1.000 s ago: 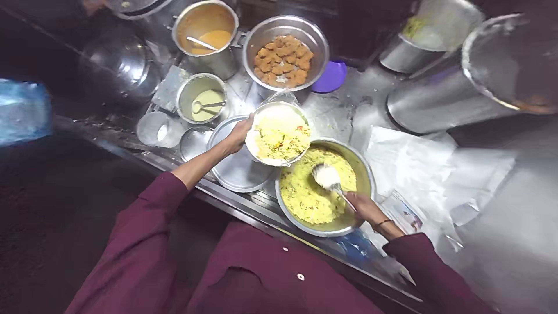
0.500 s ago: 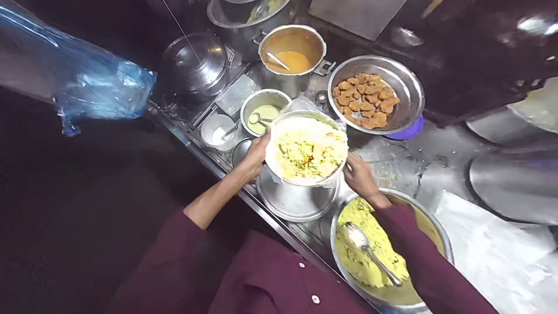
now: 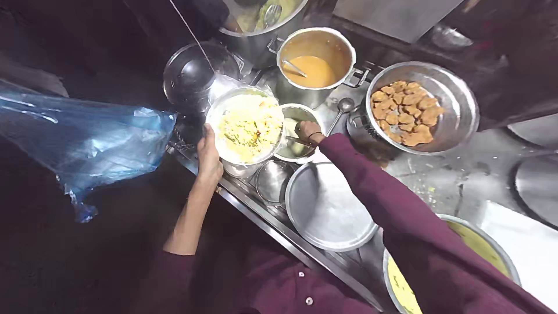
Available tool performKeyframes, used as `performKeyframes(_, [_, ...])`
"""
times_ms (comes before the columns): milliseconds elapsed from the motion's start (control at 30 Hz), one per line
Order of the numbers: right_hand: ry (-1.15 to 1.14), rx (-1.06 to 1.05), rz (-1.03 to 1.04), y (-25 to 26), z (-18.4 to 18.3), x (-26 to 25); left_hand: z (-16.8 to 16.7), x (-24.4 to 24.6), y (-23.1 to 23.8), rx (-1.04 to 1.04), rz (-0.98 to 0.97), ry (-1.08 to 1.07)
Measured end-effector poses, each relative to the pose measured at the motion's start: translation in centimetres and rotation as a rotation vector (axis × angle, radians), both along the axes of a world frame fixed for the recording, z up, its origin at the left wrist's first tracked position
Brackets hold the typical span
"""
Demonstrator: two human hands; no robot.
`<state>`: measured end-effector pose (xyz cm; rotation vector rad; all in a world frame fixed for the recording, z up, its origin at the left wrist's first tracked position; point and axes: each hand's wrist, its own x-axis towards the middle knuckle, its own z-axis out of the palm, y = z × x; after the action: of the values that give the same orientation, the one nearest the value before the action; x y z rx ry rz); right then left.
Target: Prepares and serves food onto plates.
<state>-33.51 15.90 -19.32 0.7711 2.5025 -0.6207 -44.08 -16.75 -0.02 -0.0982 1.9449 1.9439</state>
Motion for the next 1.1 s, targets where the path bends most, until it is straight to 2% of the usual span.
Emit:
performKeyframes(133, [-0.228, -0.107, 0.084, -2.1, -0.6, 1.2, -0.6, -2.5, 1.1, 0.033, 0.037, -0.055])
performKeyframes(200, [-0.196, -0.078, 0.048, -3.5, -1.2, 2.2, -1.0, -3.3, 1.5, 0.031, 0.034, -0.066])
performKeyframes(267, [-0.077, 0.045, 0.032, -3.4, -1.0, 3.1, -1.1, -3.6, 2.0, 0.018, 0.012, -0.067])
performKeyframes(367, [0.059, 0.267, 0.253, -1.5, -0.1, 2.8, -0.8, -3.6, 2.5, 0.012, -0.024, -0.073])
performKeyframes(433, [0.051, 0.37, 0.418, 0.7, -0.2, 2.1, -0.7, -3.6, 3.1, 0.005, -0.039, -0.084])
performKeyframes(500, [-0.006, 0.379, 0.495, 2.6, 0.5, 1.6, -1.0, -3.5, 3.5, -0.002, -0.044, -0.104])
performKeyframes(633, [-0.184, 0.281, 0.414, 2.6, 5.7, 1.7, -1.8, -3.7, 4.2, -0.002, -0.054, -0.114])
performKeyframes(800, [-0.367, 0.181, 0.266, 0.3, 8.7, 3.6, -3.1, -5.6, 5.9, 0.009, 0.01, -0.099])
performKeyframes(867, [-0.383, 0.06, 0.162, -0.6, 7.3, 4.2, -3.1, -6.0, 5.9, 0.005, 0.024, -0.084])
performKeyframes(933, [-0.336, -0.052, 0.119, -1.4, 4.5, 4.8, -3.0, -6.4, 5.8, 0.006, 0.041, -0.065])
performKeyframes(1100, [-0.225, -0.321, -0.085, -4.9, 2.1, 3.6, -2.6, -7.1, 5.7, 0.0, 0.063, -0.047])
